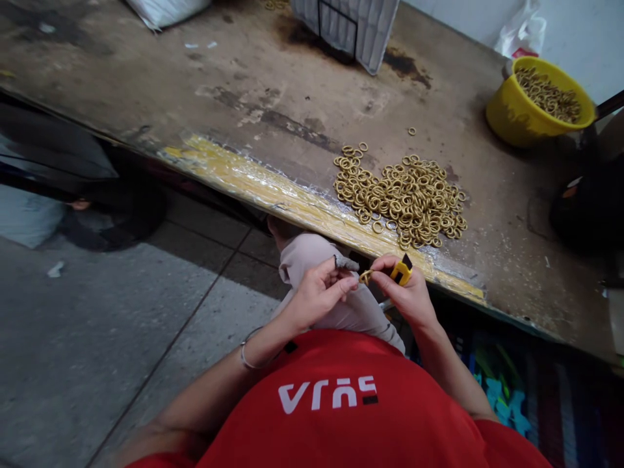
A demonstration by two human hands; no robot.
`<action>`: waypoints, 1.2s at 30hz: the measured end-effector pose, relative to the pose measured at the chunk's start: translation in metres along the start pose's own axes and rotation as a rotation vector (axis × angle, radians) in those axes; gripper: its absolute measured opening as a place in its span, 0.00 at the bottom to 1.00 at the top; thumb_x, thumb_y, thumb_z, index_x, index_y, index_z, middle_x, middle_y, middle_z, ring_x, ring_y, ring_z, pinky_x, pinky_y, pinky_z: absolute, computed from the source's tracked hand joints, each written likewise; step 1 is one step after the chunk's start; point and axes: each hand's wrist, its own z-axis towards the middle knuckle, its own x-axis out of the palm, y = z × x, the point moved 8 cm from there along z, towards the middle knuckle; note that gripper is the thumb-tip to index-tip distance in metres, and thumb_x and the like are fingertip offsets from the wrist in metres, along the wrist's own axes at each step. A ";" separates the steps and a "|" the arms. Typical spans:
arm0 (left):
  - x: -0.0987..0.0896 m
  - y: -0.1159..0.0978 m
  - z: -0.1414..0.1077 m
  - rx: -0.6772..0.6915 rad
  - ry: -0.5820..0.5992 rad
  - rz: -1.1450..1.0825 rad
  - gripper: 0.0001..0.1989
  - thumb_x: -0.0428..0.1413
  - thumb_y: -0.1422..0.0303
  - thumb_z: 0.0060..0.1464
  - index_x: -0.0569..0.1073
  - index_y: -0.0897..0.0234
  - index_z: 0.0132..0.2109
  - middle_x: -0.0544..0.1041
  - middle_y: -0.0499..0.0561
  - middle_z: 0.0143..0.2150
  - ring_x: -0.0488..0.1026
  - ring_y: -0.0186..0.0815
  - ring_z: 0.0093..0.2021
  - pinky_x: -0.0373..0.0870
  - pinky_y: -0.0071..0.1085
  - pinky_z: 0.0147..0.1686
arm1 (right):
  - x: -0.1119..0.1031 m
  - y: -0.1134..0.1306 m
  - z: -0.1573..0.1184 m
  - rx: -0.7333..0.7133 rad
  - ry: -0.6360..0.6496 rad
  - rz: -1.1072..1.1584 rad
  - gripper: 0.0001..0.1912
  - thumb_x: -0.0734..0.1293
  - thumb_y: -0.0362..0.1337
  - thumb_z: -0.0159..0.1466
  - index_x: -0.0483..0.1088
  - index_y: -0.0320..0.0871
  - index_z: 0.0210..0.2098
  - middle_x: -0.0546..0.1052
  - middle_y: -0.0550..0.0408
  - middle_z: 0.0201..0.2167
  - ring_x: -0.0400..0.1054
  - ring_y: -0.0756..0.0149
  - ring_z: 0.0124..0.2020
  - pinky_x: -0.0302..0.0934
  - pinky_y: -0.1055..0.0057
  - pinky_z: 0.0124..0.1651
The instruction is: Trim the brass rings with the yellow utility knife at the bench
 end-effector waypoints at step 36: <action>0.039 0.020 0.005 0.139 0.169 0.492 0.13 0.61 0.59 0.57 0.66 0.60 0.32 0.70 0.44 0.24 0.66 0.34 0.25 0.59 0.30 0.27 | -0.002 -0.014 0.068 -0.022 -0.019 -1.292 0.16 0.60 0.26 0.66 0.74 0.42 0.49 0.74 0.46 0.44 0.70 0.62 0.35 0.57 0.69 0.36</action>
